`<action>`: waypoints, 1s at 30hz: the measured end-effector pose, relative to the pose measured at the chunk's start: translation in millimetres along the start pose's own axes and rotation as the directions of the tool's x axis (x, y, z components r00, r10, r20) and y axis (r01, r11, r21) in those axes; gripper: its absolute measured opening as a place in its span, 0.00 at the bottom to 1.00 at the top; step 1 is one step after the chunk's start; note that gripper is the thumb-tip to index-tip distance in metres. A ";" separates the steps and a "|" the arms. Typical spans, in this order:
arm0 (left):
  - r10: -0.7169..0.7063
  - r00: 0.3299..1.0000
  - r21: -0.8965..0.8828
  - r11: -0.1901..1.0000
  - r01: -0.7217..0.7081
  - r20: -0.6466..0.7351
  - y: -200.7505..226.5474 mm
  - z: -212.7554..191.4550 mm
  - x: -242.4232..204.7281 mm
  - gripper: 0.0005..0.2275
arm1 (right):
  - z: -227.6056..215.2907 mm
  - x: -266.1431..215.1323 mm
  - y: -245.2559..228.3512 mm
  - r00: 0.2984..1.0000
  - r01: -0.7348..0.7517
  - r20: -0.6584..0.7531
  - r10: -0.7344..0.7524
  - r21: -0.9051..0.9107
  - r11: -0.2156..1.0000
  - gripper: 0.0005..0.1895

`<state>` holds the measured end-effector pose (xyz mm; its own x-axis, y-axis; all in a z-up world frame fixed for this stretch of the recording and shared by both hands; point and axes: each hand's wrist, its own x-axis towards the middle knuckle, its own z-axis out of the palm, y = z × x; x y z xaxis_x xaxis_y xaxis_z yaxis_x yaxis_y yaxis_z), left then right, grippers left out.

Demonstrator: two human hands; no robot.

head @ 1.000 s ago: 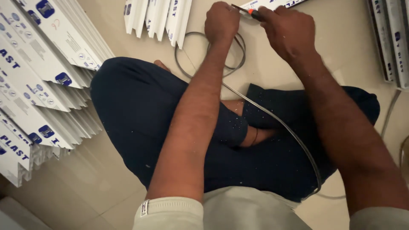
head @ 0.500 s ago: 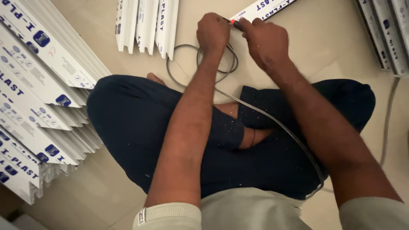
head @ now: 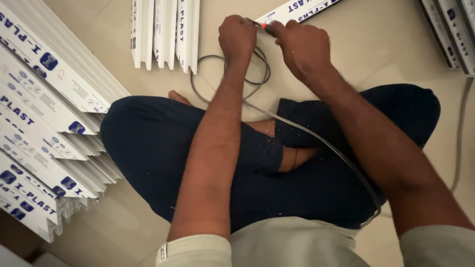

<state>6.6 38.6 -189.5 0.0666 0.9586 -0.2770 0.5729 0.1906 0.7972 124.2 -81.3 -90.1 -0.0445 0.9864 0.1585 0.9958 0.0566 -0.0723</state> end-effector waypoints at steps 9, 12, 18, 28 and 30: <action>0.194 0.957 -0.062 0.975 -0.212 -0.213 -0.3 -5.9 4.1 0.08 | 18.8 -9.9 -5.9 0.995 -0.089 0.056 0.086 0.046 0.995 0.11; 0.136 0.947 0.078 0.990 -0.119 -0.291 4.0 -20.9 11.6 0.11 | -4.4 -43.9 -9.0 0.971 -0.150 0.192 0.141 0.030 0.988 0.18; 0.657 0.749 0.398 0.712 -0.578 -0.085 -5.9 13.7 18.7 0.21 | -13.0 -57.0 24.9 0.937 -0.299 0.261 0.232 0.256 0.919 0.31; 0.820 0.547 0.101 0.537 -0.837 0.168 31.9 -4.5 -38.9 0.14 | 19.9 -33.1 46.3 0.955 -0.005 -0.291 0.066 0.206 0.979 0.22; 0.875 0.465 0.051 0.463 -0.885 0.133 41.4 -12.4 -48.6 0.18 | 23.4 -29.6 44.2 0.959 0.004 -0.281 0.029 0.116 0.993 0.19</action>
<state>17.0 2.6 -136.4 0.6409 0.5847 0.4973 0.2479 -0.7708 0.5868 167.6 -104.4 -121.1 0.0084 0.9042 0.4270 0.9796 0.0783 -0.1851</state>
